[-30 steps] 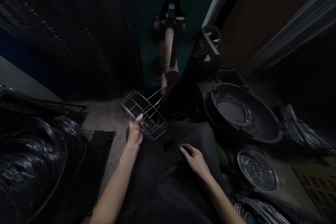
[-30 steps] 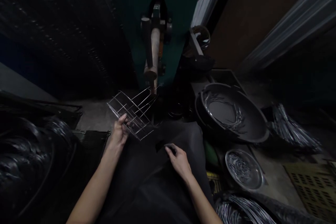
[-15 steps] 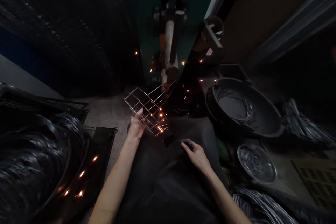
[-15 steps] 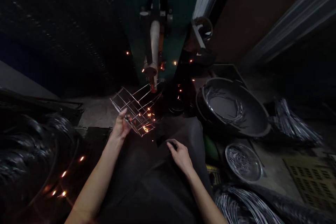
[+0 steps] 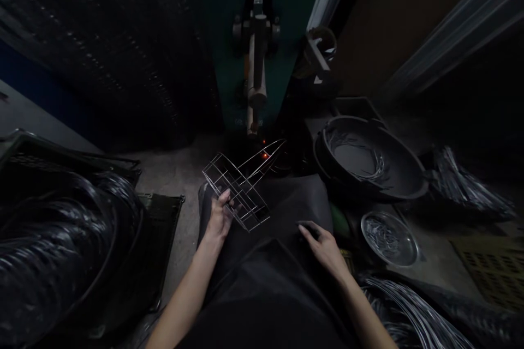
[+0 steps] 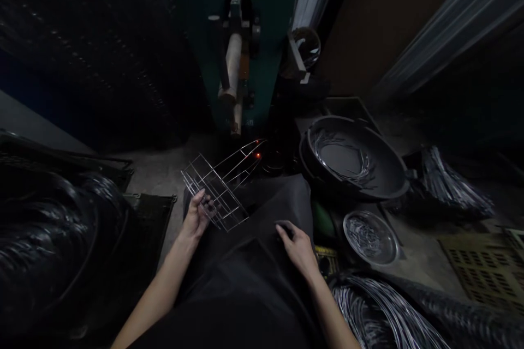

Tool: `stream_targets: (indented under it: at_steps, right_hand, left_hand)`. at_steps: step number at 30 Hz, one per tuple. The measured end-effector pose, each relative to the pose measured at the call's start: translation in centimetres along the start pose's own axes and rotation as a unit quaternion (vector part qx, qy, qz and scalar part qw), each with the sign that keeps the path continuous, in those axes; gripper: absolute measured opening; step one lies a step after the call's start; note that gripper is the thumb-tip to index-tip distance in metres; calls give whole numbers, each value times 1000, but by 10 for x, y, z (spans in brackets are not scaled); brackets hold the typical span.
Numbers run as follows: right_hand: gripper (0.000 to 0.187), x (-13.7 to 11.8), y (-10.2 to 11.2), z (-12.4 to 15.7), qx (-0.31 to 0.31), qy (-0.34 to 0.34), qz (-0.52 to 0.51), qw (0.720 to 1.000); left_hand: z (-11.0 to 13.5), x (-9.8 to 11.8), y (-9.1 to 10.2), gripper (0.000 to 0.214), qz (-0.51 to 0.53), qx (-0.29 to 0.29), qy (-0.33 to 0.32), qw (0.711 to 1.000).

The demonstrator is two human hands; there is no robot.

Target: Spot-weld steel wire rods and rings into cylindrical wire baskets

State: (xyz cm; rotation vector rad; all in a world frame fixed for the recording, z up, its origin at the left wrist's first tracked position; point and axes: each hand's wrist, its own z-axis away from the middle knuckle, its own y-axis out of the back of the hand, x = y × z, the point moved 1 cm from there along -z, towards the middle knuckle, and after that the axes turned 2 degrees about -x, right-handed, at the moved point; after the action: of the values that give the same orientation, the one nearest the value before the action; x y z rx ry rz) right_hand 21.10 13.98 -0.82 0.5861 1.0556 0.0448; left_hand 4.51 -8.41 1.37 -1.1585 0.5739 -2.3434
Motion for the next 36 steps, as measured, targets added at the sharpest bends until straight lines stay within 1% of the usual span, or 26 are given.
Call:
stream_targets:
  at_steps: [3,8,10,13,15,17,20,22,24,27,31,34,36]
  right_hand:
    - [41,3,6,7,21,8,-5,1000]
    - [41,2,9,15,28,20,-11,999]
    - [41,2,9,16,32,27,-15,999]
    - [42,1,7,15,32,38,-19,999]
    - [44,0,5,14,23,42,-24,999]
    - [45,0,3,12,17,46,-33,998]
    - [49,1,5,9,38,41,-47,997]
    - [52,4,10,5,73,25,-50,996]
    - [52,8,15,3,106,1,-48,993]
    - [48,13,20,1,120,-32,-44,991]
    - [39,7,18,6,99,-70,-49,991]
    - [29,3,18,11,95,-91,-34,991]
    - [24,6,17,12,95,-93,-12,991]
  left_hand:
    - [13,1,3,49,-1,-12,-4,1000]
    - [37,3,10,47,-6,-25,-4,1000]
    - [45,9,15,45,0,-32,-15,999]
    - [55,24,26,42,18,-45,-23,999]
    - [60,33,35,43,31,-66,5,997]
    - [63,37,44,51,49,-98,59,992]
    - [66,32,51,73,90,-154,138,974]
    - [67,23,51,84,119,-187,173,960]
    - [69,13,48,94,144,-215,194,946]
    - [71,4,42,104,167,-249,206,931]
    - [73,-1,40,104,179,-285,209,918]
    - [73,-4,43,102,180,-297,201,916]
    - [72,-6,44,101,175,-301,195,917]
